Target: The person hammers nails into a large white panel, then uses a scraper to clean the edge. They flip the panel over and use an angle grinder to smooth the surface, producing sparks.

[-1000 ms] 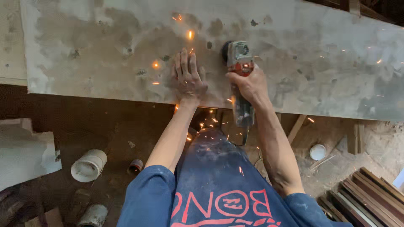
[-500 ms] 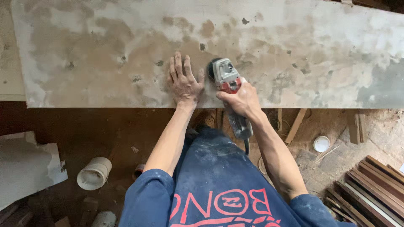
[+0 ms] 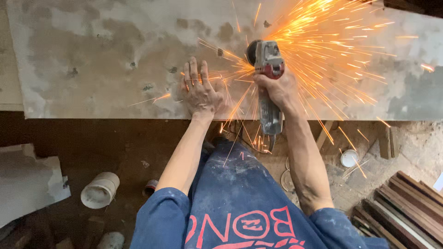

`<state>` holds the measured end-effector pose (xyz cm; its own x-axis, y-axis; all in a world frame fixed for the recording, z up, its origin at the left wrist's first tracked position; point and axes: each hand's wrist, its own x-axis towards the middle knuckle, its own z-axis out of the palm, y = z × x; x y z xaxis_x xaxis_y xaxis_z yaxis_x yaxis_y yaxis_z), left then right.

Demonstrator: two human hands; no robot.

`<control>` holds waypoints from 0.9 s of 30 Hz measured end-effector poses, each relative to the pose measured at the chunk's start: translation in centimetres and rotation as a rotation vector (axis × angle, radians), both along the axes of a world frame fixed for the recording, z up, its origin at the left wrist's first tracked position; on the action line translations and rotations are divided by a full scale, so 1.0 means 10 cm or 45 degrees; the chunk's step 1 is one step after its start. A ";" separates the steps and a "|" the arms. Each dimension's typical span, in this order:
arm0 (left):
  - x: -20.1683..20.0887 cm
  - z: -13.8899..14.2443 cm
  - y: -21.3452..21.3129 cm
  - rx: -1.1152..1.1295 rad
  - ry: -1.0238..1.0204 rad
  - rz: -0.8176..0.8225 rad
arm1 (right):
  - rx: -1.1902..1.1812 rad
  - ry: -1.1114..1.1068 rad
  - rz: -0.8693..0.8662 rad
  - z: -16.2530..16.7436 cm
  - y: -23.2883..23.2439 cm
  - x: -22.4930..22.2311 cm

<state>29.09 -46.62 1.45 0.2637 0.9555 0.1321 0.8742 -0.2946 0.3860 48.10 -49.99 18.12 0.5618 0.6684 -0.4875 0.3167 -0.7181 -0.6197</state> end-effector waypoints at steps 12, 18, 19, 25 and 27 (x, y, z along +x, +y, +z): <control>0.04 0.01 0.01 -0.037 -0.149 0.021 | 0.190 0.112 -0.122 -0.05 -0.09 0.14; -0.01 0.04 0.00 -0.035 -0.120 0.002 | 0.045 0.079 -0.132 0.08 -0.23 0.25; -0.02 0.02 -0.01 -0.039 -0.109 -0.008 | 0.004 0.061 -0.117 0.07 -0.26 0.20; -0.06 -0.06 0.02 -0.044 -0.070 -0.026 | -0.017 0.012 0.001 -0.03 -0.06 0.12; -0.06 -0.08 0.01 -0.080 -0.056 -0.013 | -0.026 0.028 0.033 -0.07 0.02 0.11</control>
<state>28.45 -46.51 0.68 0.2691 0.9595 0.0832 0.8531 -0.2775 0.4418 49.18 -49.82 17.41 0.5330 0.6726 -0.5133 0.3218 -0.7222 -0.6122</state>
